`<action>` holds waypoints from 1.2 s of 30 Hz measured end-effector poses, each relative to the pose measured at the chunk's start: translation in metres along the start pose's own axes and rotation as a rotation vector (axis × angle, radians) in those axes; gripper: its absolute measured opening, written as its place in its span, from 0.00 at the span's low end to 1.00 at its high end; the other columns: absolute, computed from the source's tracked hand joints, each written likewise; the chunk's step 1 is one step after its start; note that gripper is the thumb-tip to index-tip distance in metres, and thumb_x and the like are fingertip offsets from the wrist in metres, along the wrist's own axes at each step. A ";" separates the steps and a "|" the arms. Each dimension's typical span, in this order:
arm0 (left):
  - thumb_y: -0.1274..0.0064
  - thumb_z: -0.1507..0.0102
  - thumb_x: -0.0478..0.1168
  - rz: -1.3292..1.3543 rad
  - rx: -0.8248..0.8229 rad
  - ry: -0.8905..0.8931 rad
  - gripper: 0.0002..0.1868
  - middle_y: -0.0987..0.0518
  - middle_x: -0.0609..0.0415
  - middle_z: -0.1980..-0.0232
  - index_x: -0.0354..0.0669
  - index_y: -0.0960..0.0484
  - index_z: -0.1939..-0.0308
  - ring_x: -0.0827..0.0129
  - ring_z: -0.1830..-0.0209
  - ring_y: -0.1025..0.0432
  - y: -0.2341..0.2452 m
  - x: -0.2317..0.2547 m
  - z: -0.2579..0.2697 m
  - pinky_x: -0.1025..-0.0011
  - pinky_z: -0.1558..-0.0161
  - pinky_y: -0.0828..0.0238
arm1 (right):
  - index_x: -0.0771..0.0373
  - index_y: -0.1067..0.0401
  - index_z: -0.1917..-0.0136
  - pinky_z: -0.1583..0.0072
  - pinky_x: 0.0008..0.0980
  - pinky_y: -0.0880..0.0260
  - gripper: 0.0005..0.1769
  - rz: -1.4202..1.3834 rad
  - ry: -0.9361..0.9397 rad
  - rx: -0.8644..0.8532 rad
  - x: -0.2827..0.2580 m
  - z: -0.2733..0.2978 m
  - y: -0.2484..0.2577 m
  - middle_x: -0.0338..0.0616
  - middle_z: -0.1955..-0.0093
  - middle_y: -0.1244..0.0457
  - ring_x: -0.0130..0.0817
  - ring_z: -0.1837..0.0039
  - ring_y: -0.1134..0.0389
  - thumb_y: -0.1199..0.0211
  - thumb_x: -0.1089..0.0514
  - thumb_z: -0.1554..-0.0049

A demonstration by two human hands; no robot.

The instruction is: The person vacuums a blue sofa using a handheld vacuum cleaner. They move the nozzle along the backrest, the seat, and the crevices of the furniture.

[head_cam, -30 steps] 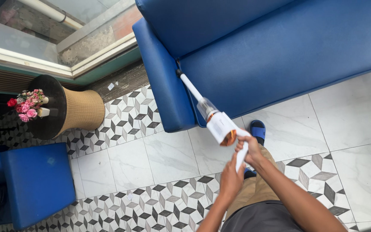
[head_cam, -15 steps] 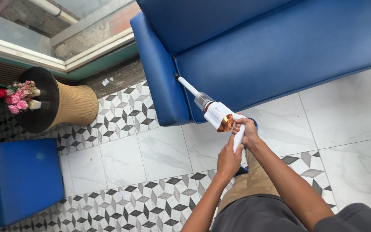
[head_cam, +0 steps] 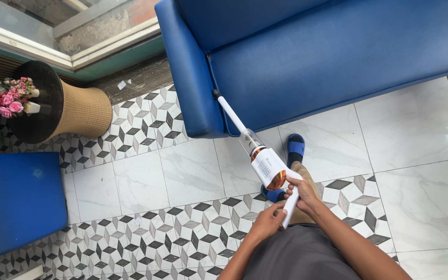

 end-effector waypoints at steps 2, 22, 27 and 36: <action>0.52 0.31 0.53 0.068 0.087 -0.022 0.23 0.19 0.53 0.61 0.42 0.21 0.39 0.72 0.71 0.24 0.010 -0.014 -0.006 0.70 0.64 0.27 | 0.60 0.33 0.49 0.65 0.29 0.39 0.09 -0.001 -0.019 -0.010 0.005 0.004 0.018 0.30 0.73 0.48 0.22 0.71 0.46 0.39 0.62 0.44; 0.39 0.40 0.56 0.785 -0.008 0.258 0.40 0.24 0.43 0.41 0.40 0.41 0.35 0.56 0.44 0.23 -0.050 -0.034 -0.098 0.54 0.46 0.21 | 0.60 0.34 0.38 0.72 0.29 0.46 0.25 0.295 0.018 0.190 -0.039 0.140 0.073 0.33 0.75 0.48 0.24 0.76 0.48 0.47 0.69 0.49; 0.39 0.39 0.52 0.775 0.095 0.176 0.33 0.22 0.47 0.43 0.39 0.32 0.37 0.61 0.47 0.23 -0.037 -0.013 -0.122 0.56 0.49 0.21 | 0.69 0.45 0.28 0.69 0.29 0.43 0.32 0.115 0.050 0.151 -0.055 0.124 0.073 0.33 0.72 0.48 0.23 0.74 0.48 0.46 0.68 0.46; 0.48 0.35 0.59 0.832 0.184 0.034 0.33 0.20 0.49 0.44 0.37 0.26 0.37 0.64 0.49 0.22 0.064 0.012 -0.210 0.65 0.53 0.21 | 0.58 0.40 0.27 0.70 0.27 0.41 0.33 -0.049 0.172 -0.080 -0.099 0.042 -0.017 0.32 0.73 0.47 0.22 0.75 0.47 0.47 0.68 0.47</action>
Point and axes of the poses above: each hand's wrist, its own z-axis away from the middle knuckle, its own y-axis out of the back of the hand, x = y × z, the point moved 6 cm from there along -z, towards the middle knuckle
